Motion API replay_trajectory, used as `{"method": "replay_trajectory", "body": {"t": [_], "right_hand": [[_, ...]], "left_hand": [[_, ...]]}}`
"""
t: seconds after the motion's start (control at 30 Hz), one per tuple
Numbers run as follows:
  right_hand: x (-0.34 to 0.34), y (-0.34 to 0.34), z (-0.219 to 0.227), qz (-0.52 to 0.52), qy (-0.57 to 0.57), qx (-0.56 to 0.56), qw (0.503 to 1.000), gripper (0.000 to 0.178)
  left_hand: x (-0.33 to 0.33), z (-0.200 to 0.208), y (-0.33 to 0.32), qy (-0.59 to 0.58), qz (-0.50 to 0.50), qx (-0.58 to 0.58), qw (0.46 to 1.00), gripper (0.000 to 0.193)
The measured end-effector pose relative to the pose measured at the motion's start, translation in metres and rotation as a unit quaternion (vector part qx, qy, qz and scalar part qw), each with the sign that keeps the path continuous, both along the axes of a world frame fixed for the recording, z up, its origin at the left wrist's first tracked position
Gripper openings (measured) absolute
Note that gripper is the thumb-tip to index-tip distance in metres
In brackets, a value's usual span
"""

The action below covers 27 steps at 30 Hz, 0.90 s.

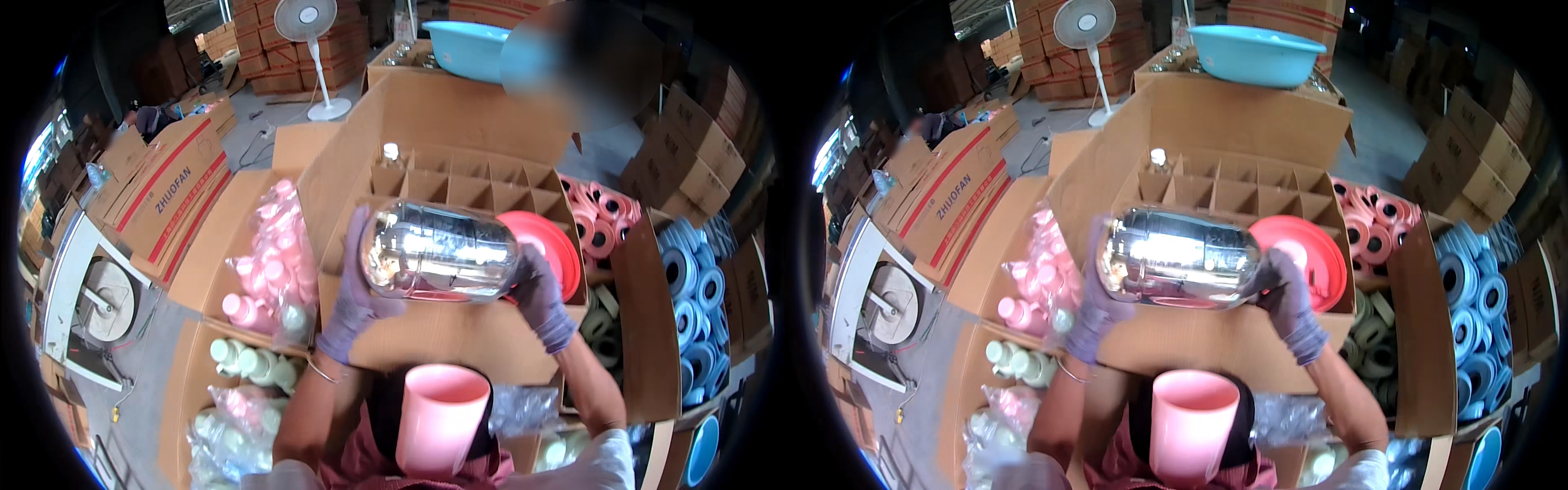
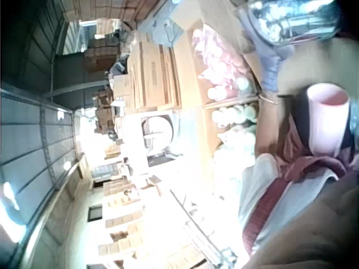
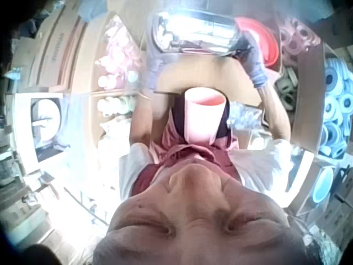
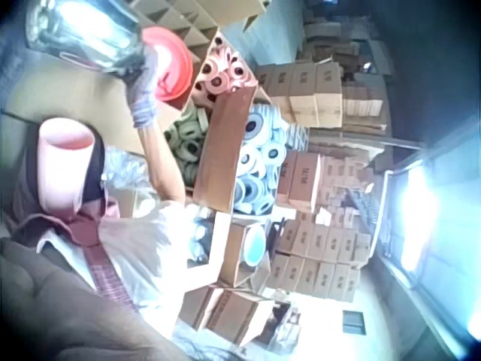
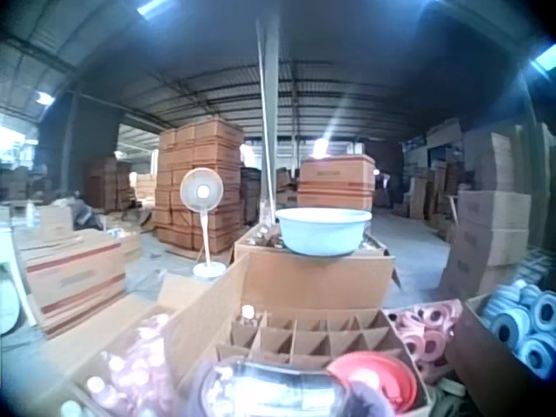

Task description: The person assembles thermos flasks by inserting stainless steel liners into colored outer shells, screwing on lids, and placing the finished units into plastic bags. The process is repeated for multiple green and pink thermoses.

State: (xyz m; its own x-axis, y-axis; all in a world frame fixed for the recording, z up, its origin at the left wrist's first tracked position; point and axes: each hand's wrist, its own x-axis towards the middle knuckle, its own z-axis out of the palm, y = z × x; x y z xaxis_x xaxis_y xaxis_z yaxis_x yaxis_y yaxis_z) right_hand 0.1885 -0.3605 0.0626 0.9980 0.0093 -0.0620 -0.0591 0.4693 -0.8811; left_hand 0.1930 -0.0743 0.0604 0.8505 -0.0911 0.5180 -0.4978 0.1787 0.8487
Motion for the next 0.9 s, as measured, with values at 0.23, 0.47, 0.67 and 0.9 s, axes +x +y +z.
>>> {"method": "replay_trajectory", "body": {"t": [0.23, 0.47, 0.67, 0.9], "right_hand": [[-0.119, 0.027, -0.057, 0.164, -0.095, -0.298, 0.936, 0.040], [-0.300, 0.006, -0.122, 0.045, -0.157, -0.382, 0.910, 0.042], [-0.367, 0.083, -0.209, -0.186, -0.376, -0.426, 0.802, 0.033], [-0.238, 0.073, -0.028, 0.175, -0.425, -0.340, 0.821, 0.101]], "left_hand": [[-0.059, 0.076, 0.013, 0.093, -0.097, 0.075, 0.988, 0.089], [-0.145, -0.033, 0.072, 0.226, -0.089, 0.155, 0.958, 0.076], [-0.295, -0.175, 0.124, 0.335, 0.043, 0.048, 0.940, 0.044], [-0.314, -0.213, 0.131, 0.217, 0.033, 0.338, 0.915, 0.055]]}}
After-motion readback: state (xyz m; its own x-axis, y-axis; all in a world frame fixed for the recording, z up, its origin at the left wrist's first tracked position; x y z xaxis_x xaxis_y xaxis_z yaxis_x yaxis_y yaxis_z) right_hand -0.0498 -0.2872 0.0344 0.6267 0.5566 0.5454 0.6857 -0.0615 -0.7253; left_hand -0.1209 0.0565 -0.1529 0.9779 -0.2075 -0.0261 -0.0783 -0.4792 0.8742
